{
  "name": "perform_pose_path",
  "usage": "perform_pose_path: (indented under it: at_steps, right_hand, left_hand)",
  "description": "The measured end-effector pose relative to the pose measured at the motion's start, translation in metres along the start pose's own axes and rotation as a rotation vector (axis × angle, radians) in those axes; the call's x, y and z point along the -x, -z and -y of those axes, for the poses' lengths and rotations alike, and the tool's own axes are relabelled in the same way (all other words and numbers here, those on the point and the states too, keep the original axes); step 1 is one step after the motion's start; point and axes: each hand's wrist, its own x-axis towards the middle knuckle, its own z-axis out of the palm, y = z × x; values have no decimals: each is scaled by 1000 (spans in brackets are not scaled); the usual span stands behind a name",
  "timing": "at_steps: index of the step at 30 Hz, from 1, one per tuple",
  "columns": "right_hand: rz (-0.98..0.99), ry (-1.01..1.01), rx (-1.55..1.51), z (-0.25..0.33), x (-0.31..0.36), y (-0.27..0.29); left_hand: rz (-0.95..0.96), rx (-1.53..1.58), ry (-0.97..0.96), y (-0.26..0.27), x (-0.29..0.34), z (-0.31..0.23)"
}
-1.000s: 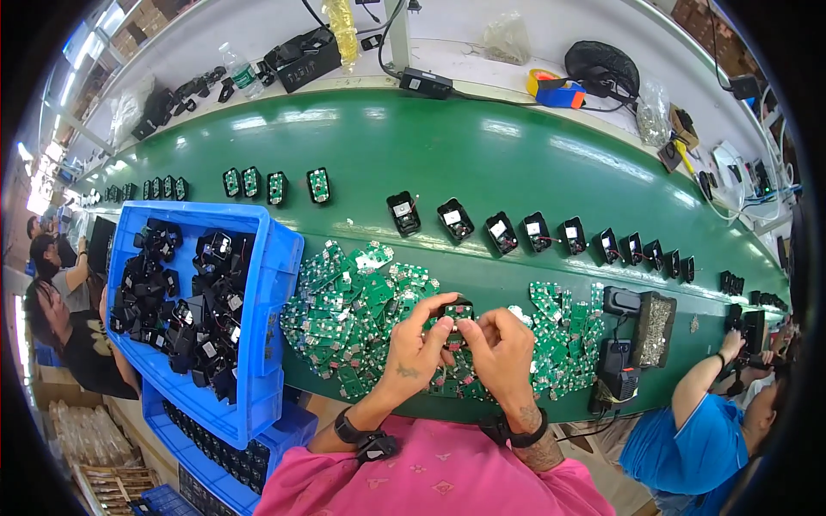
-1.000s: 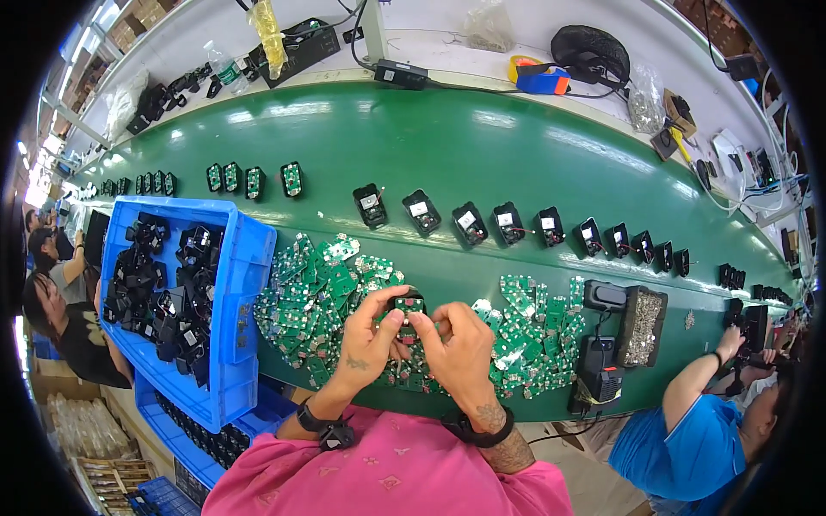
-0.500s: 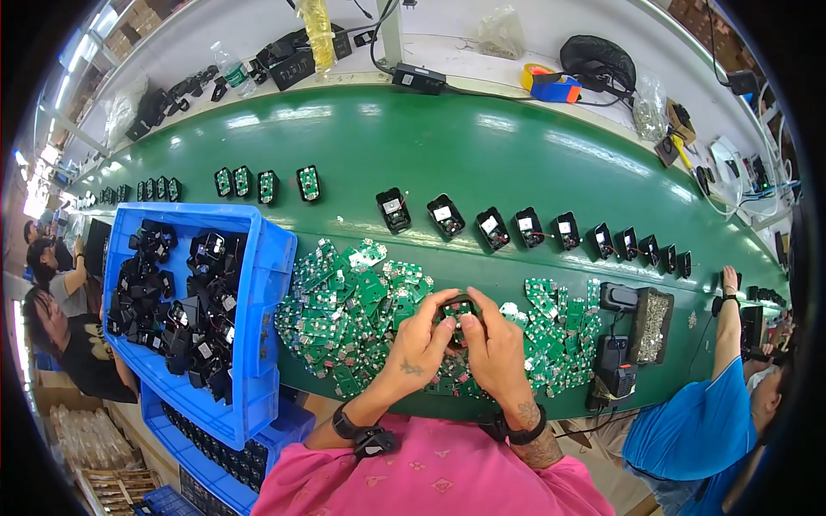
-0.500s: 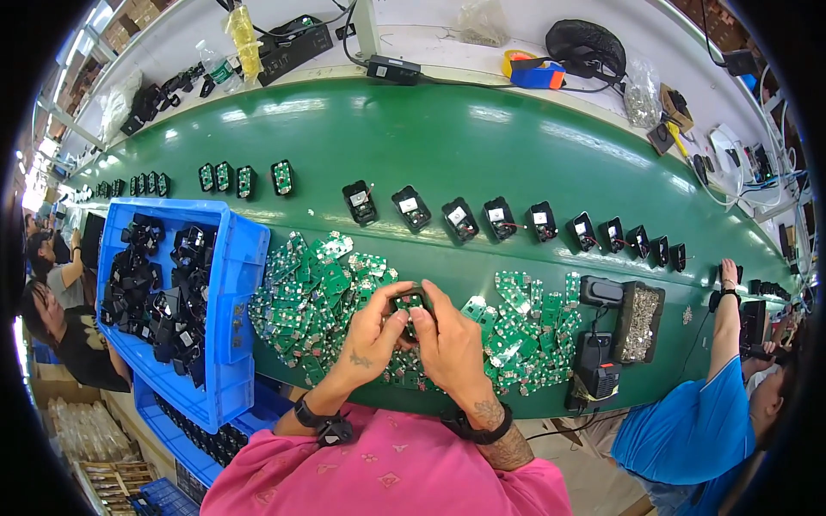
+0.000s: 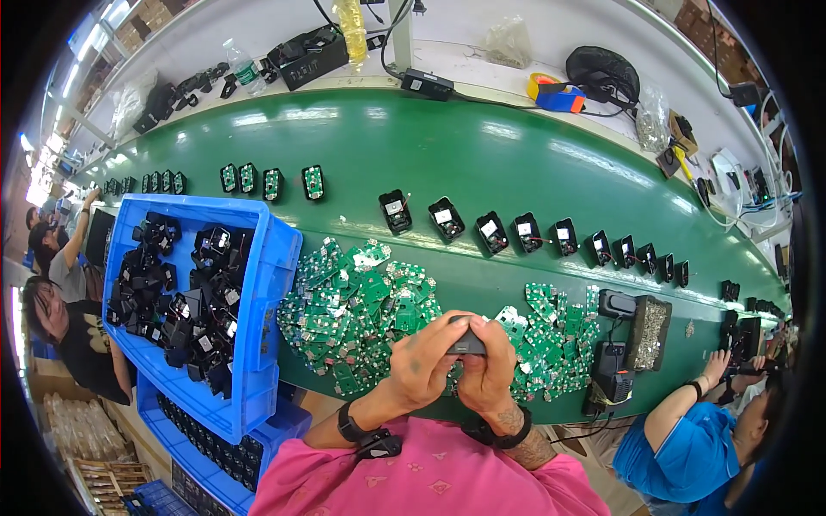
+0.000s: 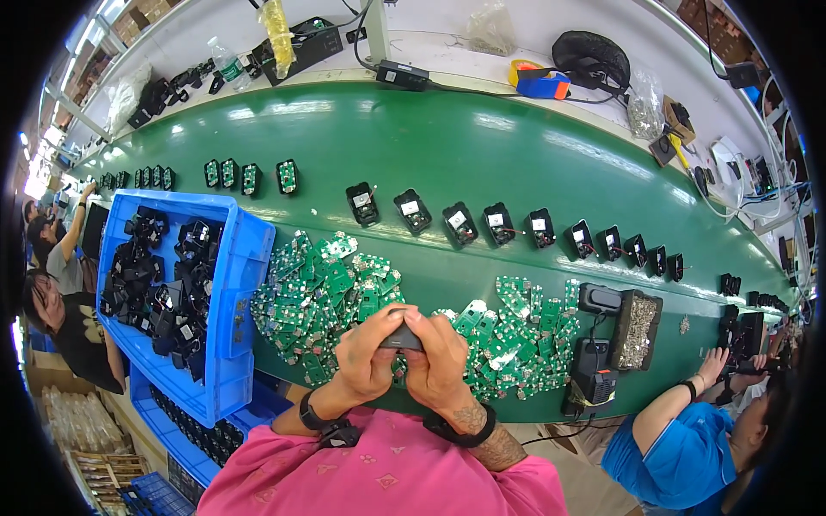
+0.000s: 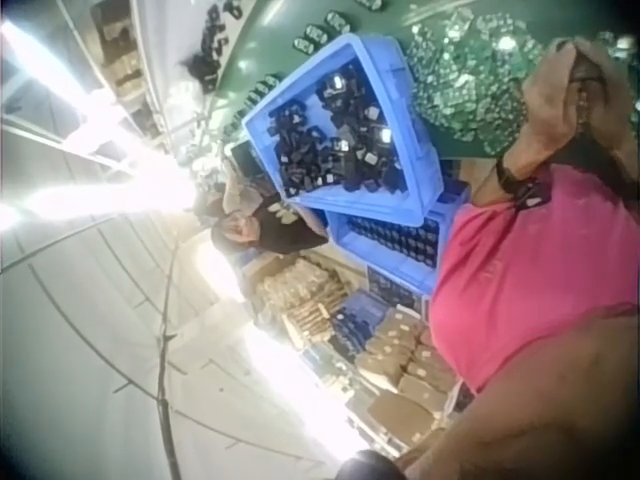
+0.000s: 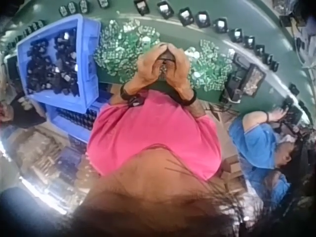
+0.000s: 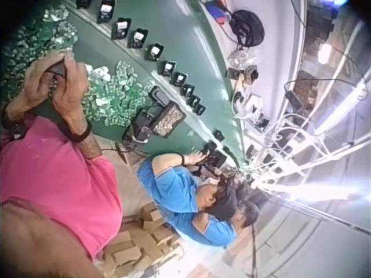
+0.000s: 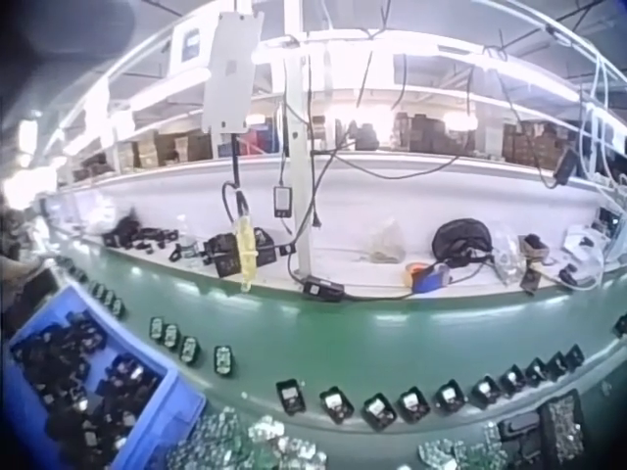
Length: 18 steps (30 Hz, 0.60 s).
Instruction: The person picks up a circuit board and a black plastic housing, fits the board into the housing by hand, and places the assembled unit onto the green conveyor belt.
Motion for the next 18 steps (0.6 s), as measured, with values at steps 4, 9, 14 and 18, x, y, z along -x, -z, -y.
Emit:
perform_pose_path:
  at_steps: [4, 9, 14, 18]
  right_hand:
    - [-19, -32, 41, 0, 2, -2]
    - [16, -137, 75, 0, 4, -6]
    - [-14, 94, 43, -2, 5, -1]
    - [154, -97, -74, 5, 4, 13]
  left_hand:
    - [-23, -122, -10, -3, 2, 1]
    - [-41, -57, 124, -5, 8, 7]
    - [-22, -156, -61, 7, -4, -7]
    - [-169, -21, 39, 7, -15, -19]
